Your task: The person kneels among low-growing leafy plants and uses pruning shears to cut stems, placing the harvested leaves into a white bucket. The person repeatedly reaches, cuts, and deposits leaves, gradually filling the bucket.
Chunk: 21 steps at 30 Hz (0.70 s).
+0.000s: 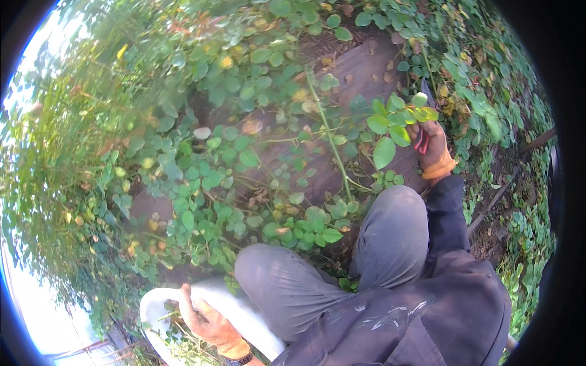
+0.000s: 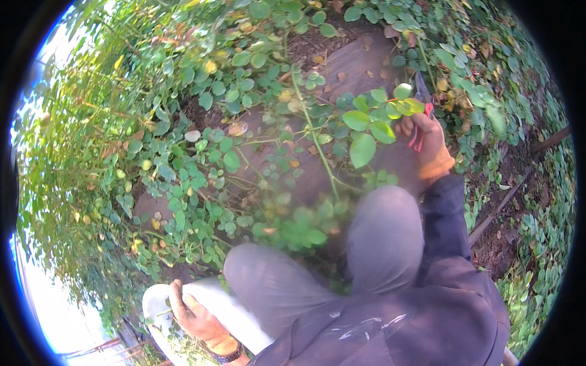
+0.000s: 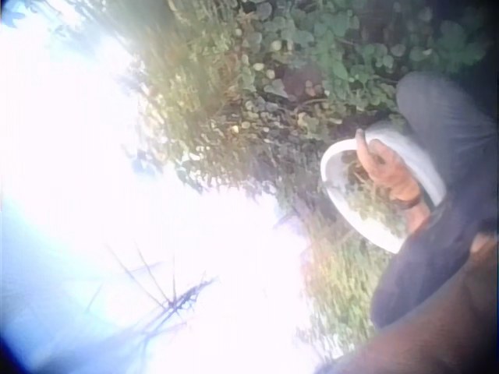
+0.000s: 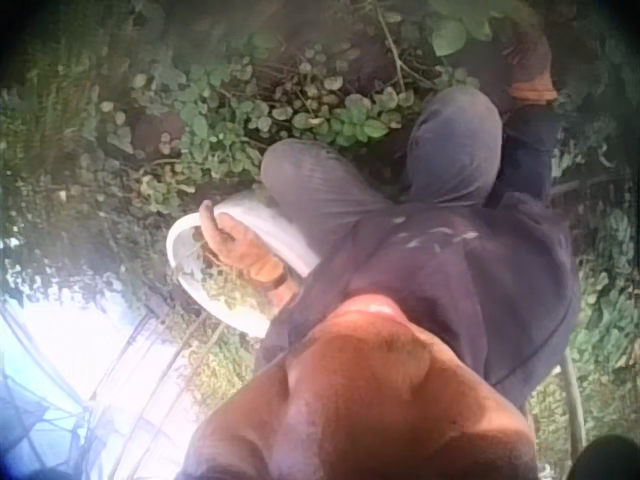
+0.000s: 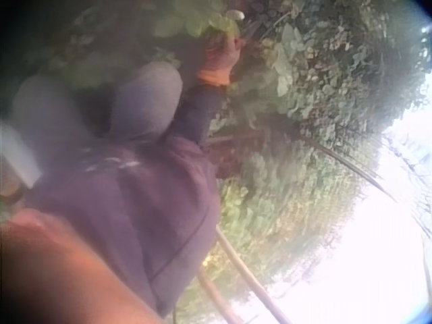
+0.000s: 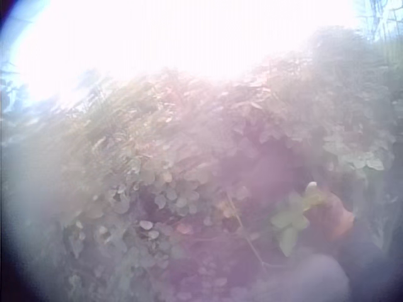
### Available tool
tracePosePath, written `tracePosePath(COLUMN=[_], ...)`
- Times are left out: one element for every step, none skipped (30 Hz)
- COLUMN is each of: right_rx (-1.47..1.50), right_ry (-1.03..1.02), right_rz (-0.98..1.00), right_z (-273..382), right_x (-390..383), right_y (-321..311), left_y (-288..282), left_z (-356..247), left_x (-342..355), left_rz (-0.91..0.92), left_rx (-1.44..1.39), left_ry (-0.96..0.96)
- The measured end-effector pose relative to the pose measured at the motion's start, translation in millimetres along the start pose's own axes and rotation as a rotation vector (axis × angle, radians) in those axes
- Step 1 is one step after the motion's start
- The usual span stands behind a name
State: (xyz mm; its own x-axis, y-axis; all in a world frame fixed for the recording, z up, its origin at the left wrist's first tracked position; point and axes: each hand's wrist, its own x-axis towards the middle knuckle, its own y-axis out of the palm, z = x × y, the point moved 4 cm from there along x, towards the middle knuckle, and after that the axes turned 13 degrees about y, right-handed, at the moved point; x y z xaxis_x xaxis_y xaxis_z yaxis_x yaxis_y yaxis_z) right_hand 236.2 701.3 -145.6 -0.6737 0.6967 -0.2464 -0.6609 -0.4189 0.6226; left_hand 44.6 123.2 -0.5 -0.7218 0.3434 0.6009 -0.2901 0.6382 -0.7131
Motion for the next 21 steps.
tracePosePath(right_rx=[-0.222,-0.445,-0.458,-0.78,-0.987,-1.052,-1.018,-0.828,-0.634,-0.544,-0.454,-0.327,-0.182,-0.107,-0.103,-0.091,-0.367,-0.358,-0.359,-0.351,-0.356], right_ry=[0.027,0.049,0.1,0.097,-0.022,-0.041,0.074,0.29,0.501,0.549,0.598,0.671,0.801,0.829,0.779,0.735,0.648,0.688,0.7,0.71,0.713], right_rz=[-0.065,-0.171,-0.041,0.044,0.222,0.325,0.356,0.318,0.274,0.261,0.247,0.246,0.233,0.32,0.338,0.35,0.416,0.416,0.396,0.412,0.428], right_z=[-2.6,-1.7,-8.0,-8.0,-10.8,-14.8,-22.0,-31.2,-41.5,-47.7,-53.7,-59.9,-66.9,-69.8,-70.3,-70.6,-67.0,-70.7,-70.8,-72.7,-74.0], right_x=[-10.7,-20.4,-27.3,-31.0,-38.2,-41.8,-43.6,-41.9,-41.7,-40.7,-38.4,-37.1,-33.2,-28.8,-22.1,-15.8,-8.4,-4.5,0.2,2.5,3.7], right_y=[6.4,9.9,21.2,30.8,44.0,51.3,53.5,52.1,50.7,52.4,54.1,55.8,57.5,62.6,64.5,65.6,65.8,64.9,62.3,60.9,59.1], left_y=[0.9,1.4,2.5,5.2,8.2,10.9,13.6,15.5,16.7,17.4,18.4,18.9,19.3,19.4,19.6,19.8,19.8,19.8,20.0,20.2,20.2], left_z=[-2.3,-4.6,-8.7,-10.3,-11.4,-12.0,-12.5,-12.0,-10.4,-8.4,-8.1,-7.7,-7.7,-7.8,-8.4,-9.0,-9.2,-9.8,-10.3,-10.7,-10.7], left_x=[-0.3,0.4,1.5,3.2,5.3,7.3,9.8,11.2,12.2,12.3,12.4,12.2,11.6,11.3,10.9,11.0,11.1,11.7,12.2,12.9,13.5], left_rz=[-0.01,-0.019,-0.014,0.016,0.045,0.073,0.099,0.125,0.135,0.138,0.158,0.166,0.174,0.185,0.196,0.208,0.208,0.211,0.221,0.232,0.234], left_rx=[-0.022,-0.035,-0.029,-0.056,-0.084,-0.114,-0.138,-0.158,-0.182,-0.195,-0.204,-0.212,-0.221,-0.212,-0.205,-0.198,-0.197,-0.198,-0.188,-0.177,-0.177], left_ry=[0.002,-0.004,0.022,0.002,-0.018,-0.037,-0.035,-0.056,-0.088,-0.129,-0.125,-0.124,-0.122,-0.113,-0.102,-0.089,-0.091,-0.081,-0.072,-0.063,-0.061])
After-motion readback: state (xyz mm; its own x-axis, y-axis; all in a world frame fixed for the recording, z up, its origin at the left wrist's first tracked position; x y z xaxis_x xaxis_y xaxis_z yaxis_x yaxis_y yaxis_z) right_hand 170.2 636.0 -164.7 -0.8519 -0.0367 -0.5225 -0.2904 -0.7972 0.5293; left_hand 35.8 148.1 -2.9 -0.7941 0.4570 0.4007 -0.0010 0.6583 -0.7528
